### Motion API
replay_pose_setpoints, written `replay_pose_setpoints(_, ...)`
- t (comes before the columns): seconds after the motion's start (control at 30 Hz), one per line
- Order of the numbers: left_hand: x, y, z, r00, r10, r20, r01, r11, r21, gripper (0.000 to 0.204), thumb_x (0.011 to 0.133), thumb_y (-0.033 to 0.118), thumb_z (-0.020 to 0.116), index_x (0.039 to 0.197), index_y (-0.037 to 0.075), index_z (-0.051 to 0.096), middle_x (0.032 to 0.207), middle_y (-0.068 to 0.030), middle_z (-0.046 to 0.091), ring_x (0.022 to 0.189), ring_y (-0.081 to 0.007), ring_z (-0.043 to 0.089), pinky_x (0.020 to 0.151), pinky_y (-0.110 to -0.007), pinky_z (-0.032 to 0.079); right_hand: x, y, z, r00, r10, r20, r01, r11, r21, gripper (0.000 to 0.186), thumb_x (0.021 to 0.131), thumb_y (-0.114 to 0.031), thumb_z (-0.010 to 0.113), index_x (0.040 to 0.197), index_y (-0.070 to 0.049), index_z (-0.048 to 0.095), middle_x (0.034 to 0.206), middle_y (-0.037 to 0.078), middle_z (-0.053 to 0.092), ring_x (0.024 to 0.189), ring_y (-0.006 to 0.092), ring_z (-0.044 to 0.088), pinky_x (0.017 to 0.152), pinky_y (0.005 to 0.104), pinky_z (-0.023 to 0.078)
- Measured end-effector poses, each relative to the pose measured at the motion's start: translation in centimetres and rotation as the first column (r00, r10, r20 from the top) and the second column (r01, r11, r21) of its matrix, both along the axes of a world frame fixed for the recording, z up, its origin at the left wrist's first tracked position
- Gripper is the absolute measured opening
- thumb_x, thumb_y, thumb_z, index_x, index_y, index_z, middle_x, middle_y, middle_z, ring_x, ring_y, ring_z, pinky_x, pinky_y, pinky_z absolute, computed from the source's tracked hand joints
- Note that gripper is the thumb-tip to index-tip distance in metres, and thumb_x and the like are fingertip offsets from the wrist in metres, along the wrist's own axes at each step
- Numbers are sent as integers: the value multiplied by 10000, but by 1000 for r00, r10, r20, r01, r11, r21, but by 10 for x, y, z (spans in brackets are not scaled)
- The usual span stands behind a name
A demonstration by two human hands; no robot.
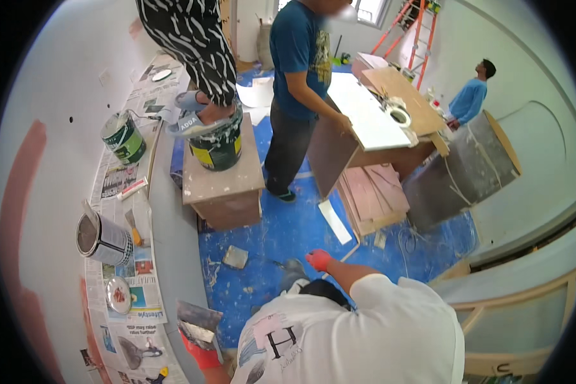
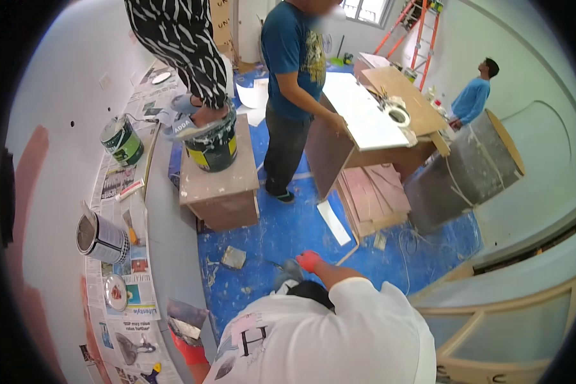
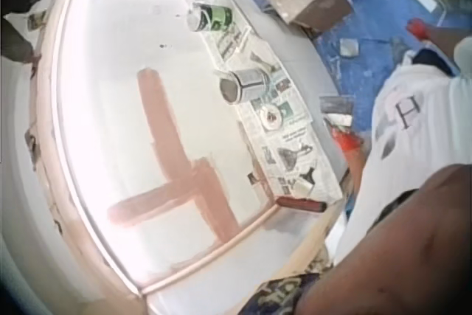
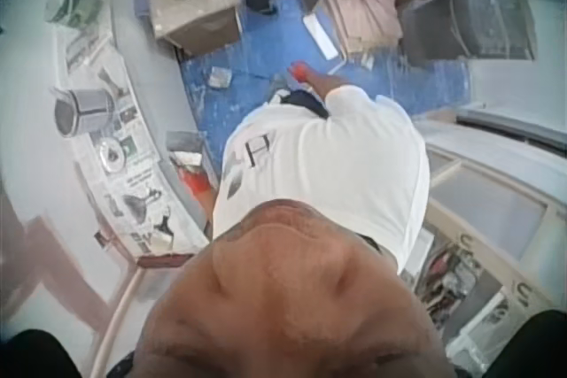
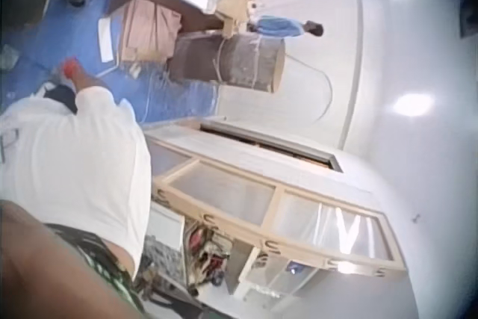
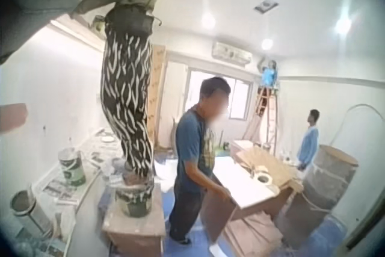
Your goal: The person applies plaster to a wall and various surfaces using a putty knife and a brush. The person scoops plaster from a container onto a putty knife and spreads it across the wall and a piece of furniture, then uses a brush to smooth the edges.
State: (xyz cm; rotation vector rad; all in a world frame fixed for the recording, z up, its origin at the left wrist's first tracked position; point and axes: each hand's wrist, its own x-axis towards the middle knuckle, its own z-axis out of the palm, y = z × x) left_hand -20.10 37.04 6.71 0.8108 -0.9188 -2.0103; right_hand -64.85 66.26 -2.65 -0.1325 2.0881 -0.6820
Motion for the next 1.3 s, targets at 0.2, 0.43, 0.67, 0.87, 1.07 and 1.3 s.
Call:
replay_pose_setpoints(0.2,70,-24,-1,960,73,-270,-50,995,90,648,985,440,486,1505,88,325,1520,-161,363,1328,-330,433,1114,-474,372,64,-88,3,547,833,-87,-813,553,184,534,937,-515,527,1161,-57,689,1112,145,703,992,315,657,932,452,489)
replay_pose_setpoints(0.43,81,-6,52,860,507,58,-509,860,33,520,1052,377,406,1483,87,383,1501,-77,403,1329,-239,449,1098,-390,391,65,-237,117,916,374,-143,-400,831,-386,408,906,-425,692,1091,-61,707,775,4,640,652,93,548,580,267,461)
replay_pose_setpoints(0.67,132,6,52,641,742,196,-686,669,-286,614,1054,400,373,1538,39,263,1574,-129,278,1400,-275,352,1160,-426,307,108,-513,245,764,394,-511,-643,406,-649,632,873,-398,727,1327,6,553,984,76,703,828,154,628,757,299,505)
replay_pose_setpoints(0.87,120,-33,96,519,811,270,-735,584,-344,533,1051,254,403,1538,82,275,1560,-110,294,1394,-278,349,1151,-432,323,171,-676,298,522,528,-671,-799,27,-601,669,811,-542,734,1188,3,645,1061,179,709,1043,272,663,887,388,504)
replay_pose_setpoints(1.07,139,-61,74,492,870,28,-871,492,8,515,1052,324,422,1485,51,365,1493,-109,400,1350,-230,412,1114,-392,363,186,-710,314,100,462,-881,-968,-158,-193,466,836,-497,714,967,-50,703,909,129,713,862,262,678,789,369,512)
replay_pose_setpoints(1.3,176,-121,100,528,845,87,-848,519,104,473,1050,327,449,1426,40,448,1402,-81,509,1275,-211,497,1078,-367,399,205,-688,341,339,442,-831,-941,162,-298,412,823,-450,736,980,-71,706,939,100,726,888,261,692,787,376,521)
